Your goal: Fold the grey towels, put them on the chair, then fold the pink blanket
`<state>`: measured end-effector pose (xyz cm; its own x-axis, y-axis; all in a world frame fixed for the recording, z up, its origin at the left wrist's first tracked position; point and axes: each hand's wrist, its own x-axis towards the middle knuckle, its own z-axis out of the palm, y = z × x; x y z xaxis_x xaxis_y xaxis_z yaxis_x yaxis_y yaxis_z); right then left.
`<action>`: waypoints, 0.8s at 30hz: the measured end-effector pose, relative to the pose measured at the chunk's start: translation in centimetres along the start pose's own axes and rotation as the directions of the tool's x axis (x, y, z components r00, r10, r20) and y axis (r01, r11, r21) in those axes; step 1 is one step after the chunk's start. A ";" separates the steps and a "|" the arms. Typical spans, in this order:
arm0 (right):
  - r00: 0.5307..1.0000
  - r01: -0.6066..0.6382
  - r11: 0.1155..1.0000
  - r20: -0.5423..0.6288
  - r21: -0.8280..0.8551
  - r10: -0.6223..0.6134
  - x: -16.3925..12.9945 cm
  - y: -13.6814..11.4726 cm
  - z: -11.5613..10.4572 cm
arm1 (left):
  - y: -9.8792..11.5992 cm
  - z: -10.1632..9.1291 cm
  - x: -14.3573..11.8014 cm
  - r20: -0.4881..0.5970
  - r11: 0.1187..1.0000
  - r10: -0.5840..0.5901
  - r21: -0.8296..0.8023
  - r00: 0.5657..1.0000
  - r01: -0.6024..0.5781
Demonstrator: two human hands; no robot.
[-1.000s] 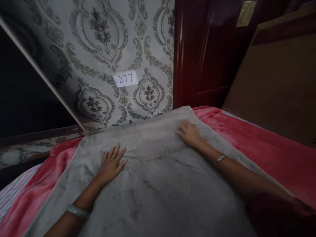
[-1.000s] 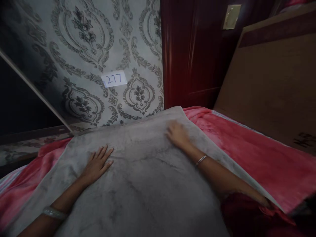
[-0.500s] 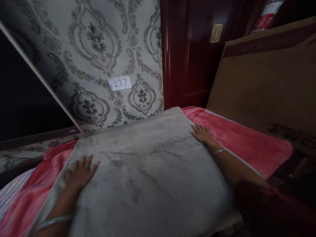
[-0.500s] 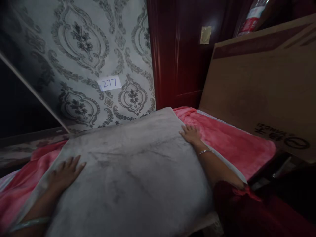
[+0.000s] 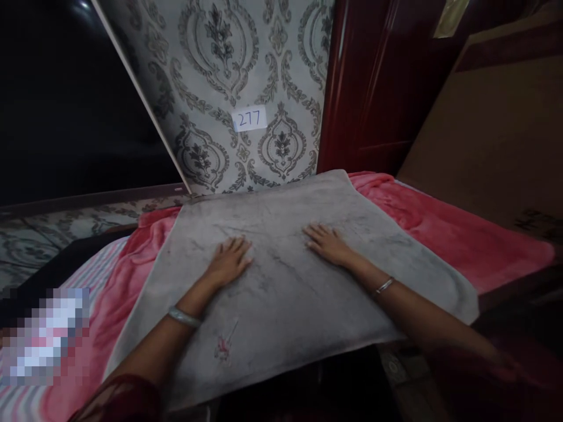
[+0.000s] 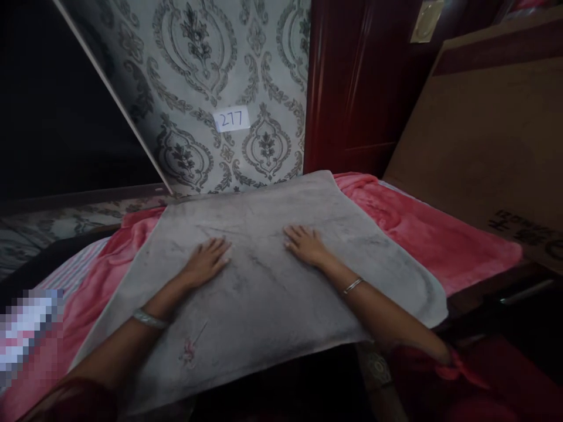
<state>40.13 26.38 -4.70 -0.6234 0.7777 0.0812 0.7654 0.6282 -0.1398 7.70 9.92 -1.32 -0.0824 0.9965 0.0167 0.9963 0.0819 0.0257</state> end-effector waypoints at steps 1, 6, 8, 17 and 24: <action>1.000 0.020 1.000 0.018 -0.007 -0.020 -0.2 -0.7 0.3 | 1.0 0.6 0.0 -0.006 1.000 0.023 0.008 1.000 -0.023; 0.960 -0.279 0.957 -0.015 -0.082 0.279 -4.1 5.8 0.3 | -2.0 1.3 -4.0 -0.048 0.978 -0.189 0.077 0.981 0.193; 0.917 -0.398 0.915 -0.051 -0.068 0.395 -6.5 10.6 0.2 | -5.3 1.2 -6.8 -0.058 0.946 -0.303 0.100 0.951 0.307; 0.775 -0.616 0.787 -0.155 0.028 0.612 -15.0 15.9 -0.2 | -11.0 1.5 -16.6 -0.087 0.870 -0.486 0.040 0.869 0.491; 0.977 -0.177 0.984 -0.128 -0.034 0.171 -15.8 4.4 1.7 | -8.2 2.2 -18.1 -0.097 0.865 -0.495 0.045 0.864 0.501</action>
<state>53.09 16.78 -8.27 -0.4575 0.8705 0.1814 0.8687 0.4811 -0.1179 1.11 -8.79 -4.02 -0.5665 0.8181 0.0989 0.8212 0.5705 -0.0147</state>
